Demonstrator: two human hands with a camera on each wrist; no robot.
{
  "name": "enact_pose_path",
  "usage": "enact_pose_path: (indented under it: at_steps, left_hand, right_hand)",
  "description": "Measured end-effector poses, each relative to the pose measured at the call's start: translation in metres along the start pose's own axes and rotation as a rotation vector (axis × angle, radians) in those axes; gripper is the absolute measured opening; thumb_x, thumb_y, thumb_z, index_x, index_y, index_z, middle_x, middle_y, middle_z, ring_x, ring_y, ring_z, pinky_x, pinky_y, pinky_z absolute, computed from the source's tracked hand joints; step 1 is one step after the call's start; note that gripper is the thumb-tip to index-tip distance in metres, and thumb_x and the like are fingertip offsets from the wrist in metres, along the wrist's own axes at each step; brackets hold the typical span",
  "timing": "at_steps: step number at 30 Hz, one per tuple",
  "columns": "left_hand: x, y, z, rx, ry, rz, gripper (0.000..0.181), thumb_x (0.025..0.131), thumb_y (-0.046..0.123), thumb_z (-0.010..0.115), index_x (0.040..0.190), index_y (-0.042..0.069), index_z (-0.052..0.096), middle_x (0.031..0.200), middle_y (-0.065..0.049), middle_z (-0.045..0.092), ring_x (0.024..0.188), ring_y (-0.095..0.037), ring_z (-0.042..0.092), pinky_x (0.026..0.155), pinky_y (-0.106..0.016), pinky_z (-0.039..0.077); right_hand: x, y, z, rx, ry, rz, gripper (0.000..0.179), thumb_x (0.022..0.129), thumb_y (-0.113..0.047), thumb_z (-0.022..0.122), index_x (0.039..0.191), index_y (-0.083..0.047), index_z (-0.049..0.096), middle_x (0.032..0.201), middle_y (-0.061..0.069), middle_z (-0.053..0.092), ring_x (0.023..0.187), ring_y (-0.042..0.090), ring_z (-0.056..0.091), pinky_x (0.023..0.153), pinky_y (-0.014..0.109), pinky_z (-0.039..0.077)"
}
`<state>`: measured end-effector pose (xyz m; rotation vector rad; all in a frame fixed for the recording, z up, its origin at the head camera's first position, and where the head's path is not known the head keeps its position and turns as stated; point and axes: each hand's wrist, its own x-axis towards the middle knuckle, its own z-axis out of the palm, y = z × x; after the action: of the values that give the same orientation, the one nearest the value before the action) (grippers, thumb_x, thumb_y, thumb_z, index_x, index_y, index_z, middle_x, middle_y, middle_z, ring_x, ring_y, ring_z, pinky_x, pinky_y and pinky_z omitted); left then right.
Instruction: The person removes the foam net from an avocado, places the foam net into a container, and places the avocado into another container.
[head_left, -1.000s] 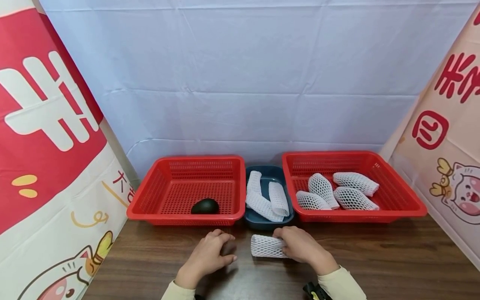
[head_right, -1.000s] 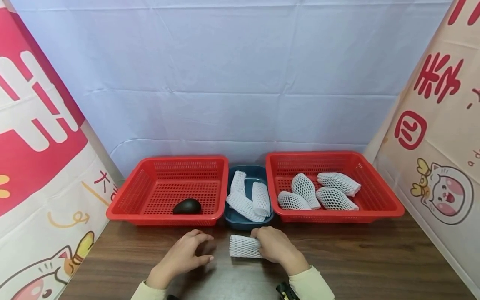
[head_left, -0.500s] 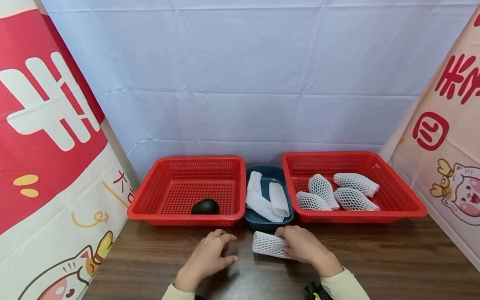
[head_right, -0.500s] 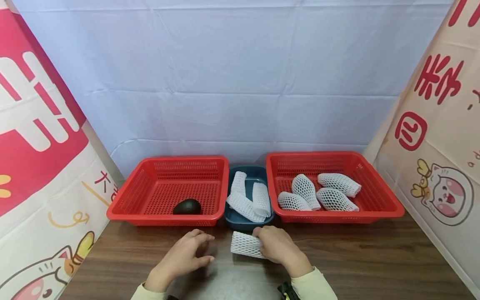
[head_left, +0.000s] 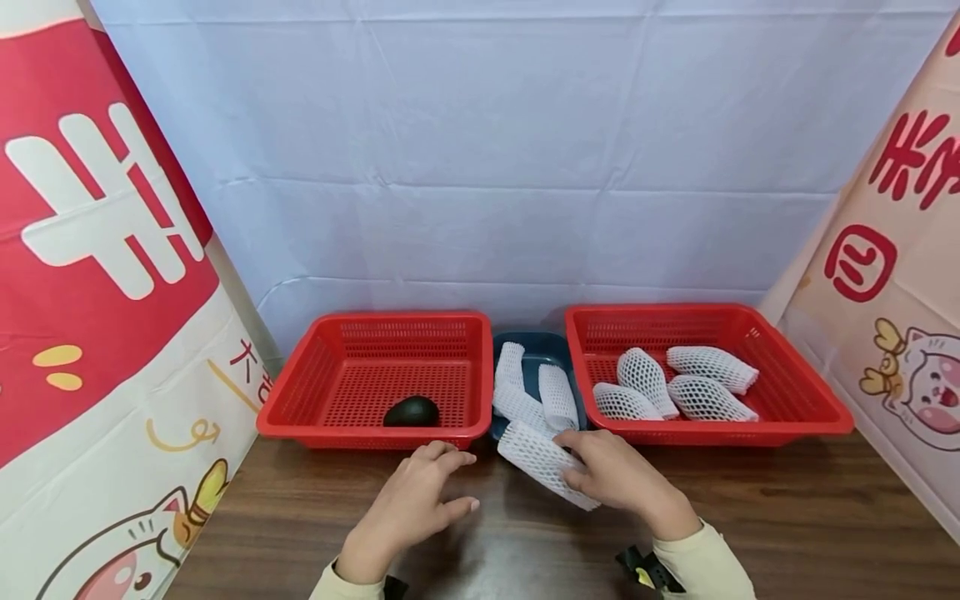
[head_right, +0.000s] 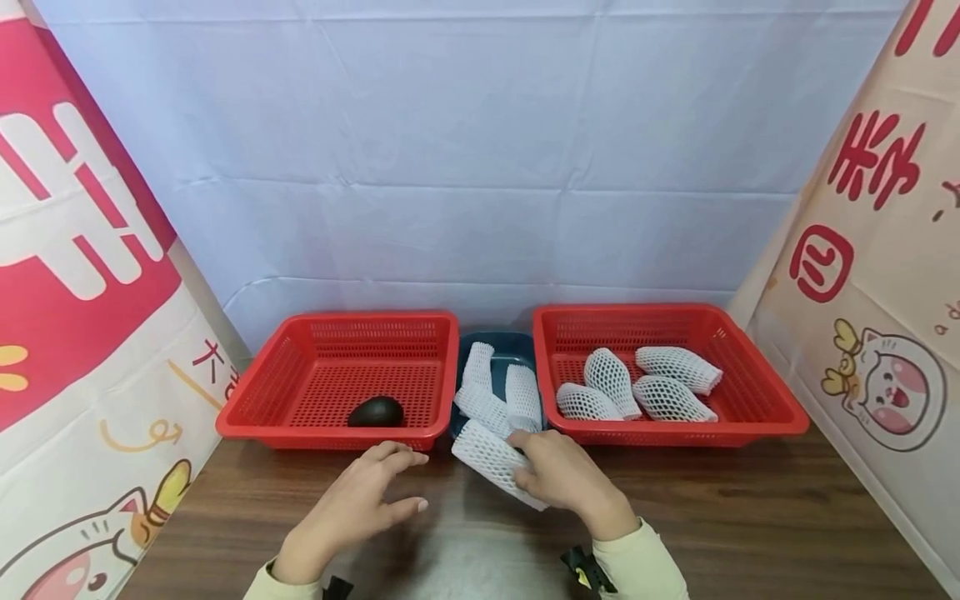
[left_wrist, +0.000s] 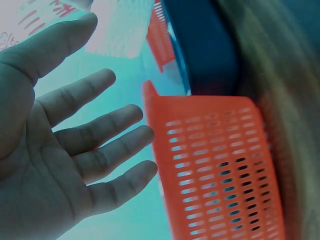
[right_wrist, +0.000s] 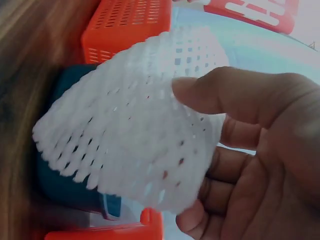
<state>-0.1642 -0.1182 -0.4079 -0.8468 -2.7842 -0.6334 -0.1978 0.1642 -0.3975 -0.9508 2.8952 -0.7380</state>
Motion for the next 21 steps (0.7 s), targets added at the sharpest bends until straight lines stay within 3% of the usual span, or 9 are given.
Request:
enact_pose_path:
  at_steps: [5, 9, 15, 21]
  left_hand:
    - [0.005, 0.002, -0.012, -0.001, 0.021, -0.004, 0.046, 0.076, 0.035, 0.076, 0.114, 0.013, 0.064, 0.108, -0.001, 0.056, 0.098, -0.017, 0.053, 0.081, -0.042, 0.045]
    - [0.009, 0.001, -0.02, -0.006, 0.041, -0.013, 0.048, 0.076, 0.037, 0.075, 0.116, 0.013, 0.063, 0.11, -0.001, 0.056, 0.098, -0.017, 0.052, 0.083, -0.04, 0.045]
    - [0.017, -0.004, -0.021, -0.082, 0.073, -0.059, 0.049, 0.076, 0.033, 0.077, 0.119, 0.014, 0.063, 0.112, 0.0, 0.056, 0.101, -0.015, 0.051, 0.081, -0.036, 0.048]
    - [0.024, -0.012, -0.02, -0.09, 0.133, -0.091, 0.047, 0.075, 0.033, 0.077, 0.116, 0.015, 0.064, 0.111, 0.0, 0.056, 0.099, -0.013, 0.051, 0.079, -0.032, 0.048]
  right_hand:
    - [0.003, 0.001, -0.006, 0.006, 0.036, -0.001, 0.032, 0.078, -0.013, 0.073, 0.106, -0.005, 0.063, 0.066, -0.011, 0.05, 0.057, 0.005, 0.043, 0.051, 0.023, 0.038]
    - [0.006, 0.003, -0.008, 0.007, 0.075, 0.027, 0.038, 0.077, -0.012, 0.073, 0.112, -0.001, 0.062, 0.082, -0.004, 0.061, 0.065, 0.008, 0.048, 0.058, 0.024, 0.044]
    - [0.015, 0.008, -0.004, 0.028, 0.126, 0.053, 0.052, 0.076, -0.008, 0.073, 0.123, 0.002, 0.054, 0.089, 0.004, 0.062, 0.063, 0.009, 0.048, 0.061, 0.024, 0.048]
    - [0.027, 0.013, -0.002, 0.089, 0.187, 0.024, 0.059, 0.076, -0.002, 0.071, 0.128, 0.002, 0.042, 0.074, 0.002, 0.055, 0.05, 0.008, 0.044, 0.051, 0.025, 0.045]
